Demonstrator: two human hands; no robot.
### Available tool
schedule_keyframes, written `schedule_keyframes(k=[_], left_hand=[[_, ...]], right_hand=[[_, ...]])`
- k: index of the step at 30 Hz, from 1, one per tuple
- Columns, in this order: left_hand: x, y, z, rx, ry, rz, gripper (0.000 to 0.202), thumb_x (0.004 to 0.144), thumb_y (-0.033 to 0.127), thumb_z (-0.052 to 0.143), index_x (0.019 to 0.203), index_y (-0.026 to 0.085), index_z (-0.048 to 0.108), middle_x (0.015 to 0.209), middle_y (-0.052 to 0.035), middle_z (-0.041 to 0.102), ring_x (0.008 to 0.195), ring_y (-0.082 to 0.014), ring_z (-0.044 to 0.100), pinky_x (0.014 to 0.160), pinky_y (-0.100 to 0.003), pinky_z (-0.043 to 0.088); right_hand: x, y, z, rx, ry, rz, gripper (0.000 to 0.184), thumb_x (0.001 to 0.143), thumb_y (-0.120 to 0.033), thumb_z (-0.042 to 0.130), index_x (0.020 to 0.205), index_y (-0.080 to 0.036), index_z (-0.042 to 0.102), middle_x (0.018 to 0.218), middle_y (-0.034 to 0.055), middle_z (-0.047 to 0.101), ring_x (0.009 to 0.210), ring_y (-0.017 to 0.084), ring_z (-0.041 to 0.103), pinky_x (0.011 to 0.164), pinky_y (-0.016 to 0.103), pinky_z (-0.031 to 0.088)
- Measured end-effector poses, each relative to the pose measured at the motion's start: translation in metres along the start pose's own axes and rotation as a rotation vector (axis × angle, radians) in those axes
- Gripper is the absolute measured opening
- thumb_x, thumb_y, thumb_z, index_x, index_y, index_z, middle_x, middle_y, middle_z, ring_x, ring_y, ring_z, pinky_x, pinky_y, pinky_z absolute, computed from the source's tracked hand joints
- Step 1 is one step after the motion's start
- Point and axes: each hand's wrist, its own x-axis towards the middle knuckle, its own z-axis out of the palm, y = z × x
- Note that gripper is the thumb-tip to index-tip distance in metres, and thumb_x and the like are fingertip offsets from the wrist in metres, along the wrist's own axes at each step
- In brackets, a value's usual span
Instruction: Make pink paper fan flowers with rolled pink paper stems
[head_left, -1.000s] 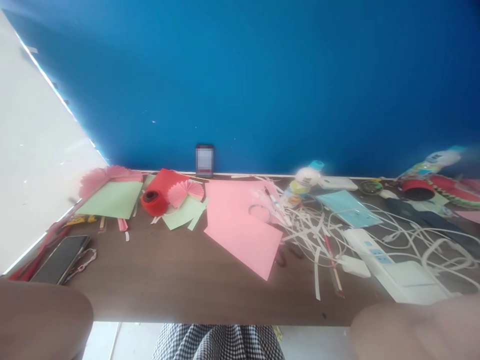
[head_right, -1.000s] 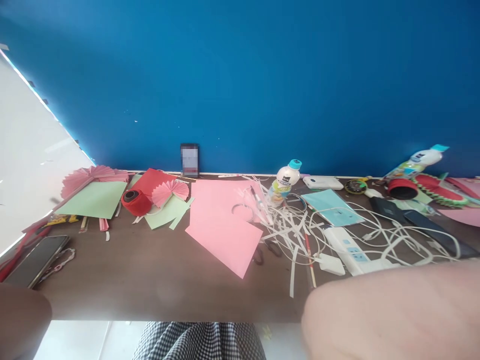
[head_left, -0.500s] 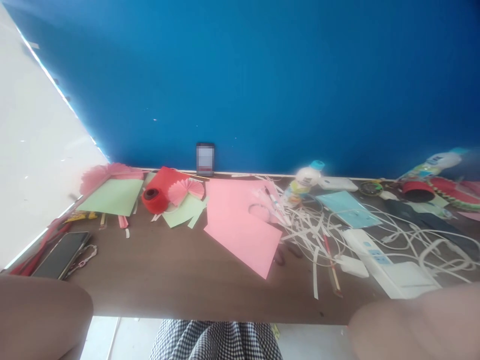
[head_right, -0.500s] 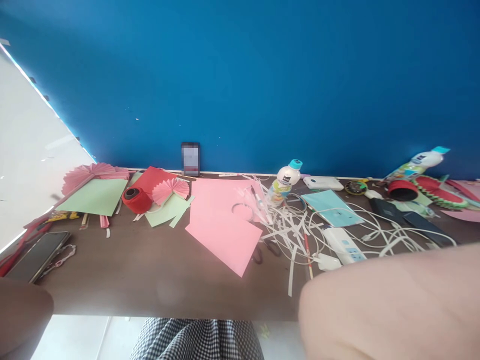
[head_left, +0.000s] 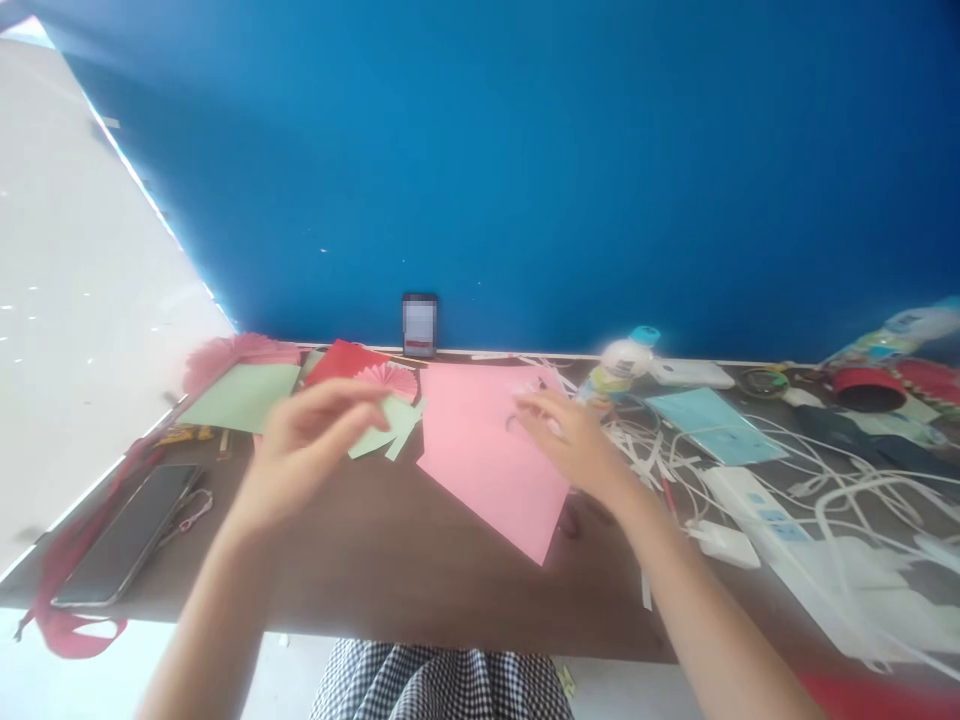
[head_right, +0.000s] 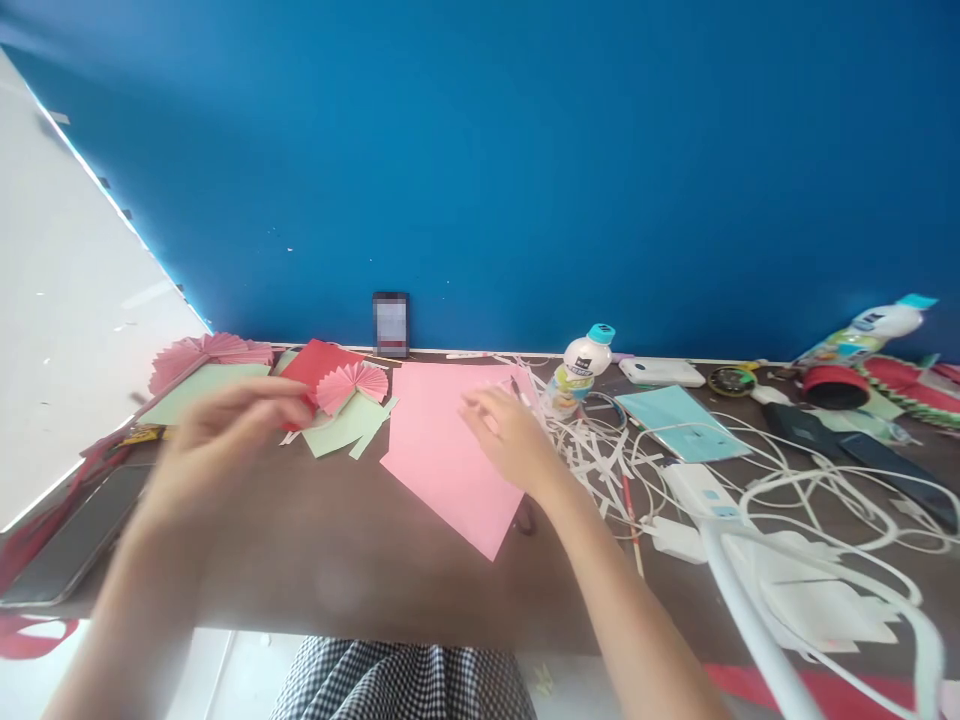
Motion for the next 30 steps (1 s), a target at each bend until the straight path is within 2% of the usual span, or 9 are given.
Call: schedule_keyframes(k=[2, 4, 9, 13, 19, 23, 25, 28, 30], left_hand=[[0.001, -0.030, 0.026, -0.001, -0.294, -0.155, 0.022, 0.075, 0.034, 0.052, 0.091, 0.023, 0.063, 0.079, -0.0012, 0.065, 0.073, -0.0151, 0.059, 0.068, -0.029, 0.048], [0.000, -0.065, 0.055, -0.016, -0.433, -0.235, 0.027, 0.075, 0.034, 0.050, 0.095, 0.020, 0.061, 0.083, -0.0028, 0.064, 0.075, -0.0152, 0.059, 0.071, -0.029, 0.047], [-0.005, -0.128, 0.110, 0.053, -0.436, -0.190, 0.028, 0.076, 0.027, 0.044, 0.099, 0.016, 0.057, 0.086, -0.0058, 0.060, 0.074, -0.0153, 0.057, 0.070, -0.030, 0.046], [-0.001, -0.148, 0.133, 0.185, -0.258, -0.107, 0.032, 0.074, 0.018, 0.043, 0.105, 0.015, 0.052, 0.103, -0.0105, 0.053, 0.091, -0.0188, 0.053, 0.081, -0.034, 0.043], [0.000, -0.159, 0.151, 0.230, -0.196, 0.110, 0.046, 0.074, 0.017, 0.047, 0.120, 0.018, 0.038, 0.112, -0.0115, 0.045, 0.110, -0.0219, 0.043, 0.093, -0.038, 0.036], [0.004, -0.163, 0.149, 0.117, -0.115, 0.130, 0.062, 0.074, 0.028, 0.053, 0.128, 0.018, 0.025, 0.125, -0.0134, 0.040, 0.117, -0.0230, 0.038, 0.095, -0.039, 0.032], [0.008, -0.166, 0.145, 0.050, -0.139, 0.069, 0.056, 0.073, 0.031, 0.055, 0.123, 0.019, 0.034, 0.121, -0.0109, 0.047, 0.112, -0.0223, 0.044, 0.093, -0.038, 0.035], [0.013, -0.168, 0.138, -0.054, -0.156, -0.027, 0.027, 0.075, 0.030, 0.052, 0.100, 0.019, 0.054, 0.103, -0.0066, 0.059, 0.099, -0.0194, 0.054, 0.087, -0.034, 0.040], [0.013, -0.166, 0.136, -0.122, -0.162, -0.056, 0.018, 0.075, 0.029, 0.051, 0.087, 0.017, 0.057, 0.093, -0.0058, 0.062, 0.091, -0.0179, 0.057, 0.083, -0.031, 0.042]], right_hand=[[-0.001, 0.013, 0.015, -0.059, -0.103, 0.088, 0.026, 0.080, -0.034, 0.045, 0.095, -0.021, 0.061, 0.094, 0.0056, 0.063, 0.083, 0.021, 0.058, 0.075, 0.033, 0.044], [-0.004, 0.030, 0.030, -0.143, -0.132, 0.197, 0.024, 0.075, -0.033, 0.050, 0.090, -0.020, 0.062, 0.089, 0.0058, 0.064, 0.080, 0.021, 0.059, 0.073, 0.033, 0.043], [-0.009, 0.063, 0.055, -0.088, -0.059, 0.255, 0.020, 0.068, -0.031, 0.055, 0.083, -0.020, 0.061, 0.084, 0.0028, 0.065, 0.078, 0.019, 0.059, 0.071, 0.030, 0.042], [-0.009, 0.069, 0.066, 0.014, -0.024, 0.222, 0.014, 0.069, -0.029, 0.053, 0.074, -0.018, 0.060, 0.080, 0.0033, 0.064, 0.075, 0.018, 0.058, 0.068, 0.028, 0.042], [-0.008, 0.059, 0.067, -0.023, 0.033, 0.060, 0.012, 0.073, -0.028, 0.052, 0.073, -0.021, 0.060, 0.081, 0.0035, 0.063, 0.079, 0.019, 0.056, 0.071, 0.032, 0.038], [-0.005, 0.040, 0.061, -0.003, 0.027, -0.101, 0.015, 0.079, -0.028, 0.049, 0.073, -0.022, 0.061, 0.081, 0.0021, 0.064, 0.084, 0.019, 0.055, 0.081, 0.036, 0.033], [-0.003, 0.029, 0.059, -0.022, -0.007, -0.149, 0.016, 0.081, -0.027, 0.047, 0.080, -0.024, 0.062, 0.081, 0.0015, 0.064, 0.083, 0.018, 0.055, 0.083, 0.037, 0.031], [0.002, 0.012, 0.061, -0.074, -0.054, -0.186, 0.019, 0.082, -0.025, 0.045, 0.090, -0.025, 0.062, 0.085, 0.0025, 0.065, 0.084, 0.019, 0.054, 0.083, 0.038, 0.030], [0.004, 0.002, 0.063, -0.066, -0.071, -0.182, 0.020, 0.083, -0.026, 0.044, 0.094, -0.023, 0.061, 0.090, 0.0037, 0.064, 0.085, 0.019, 0.054, 0.082, 0.038, 0.032]])
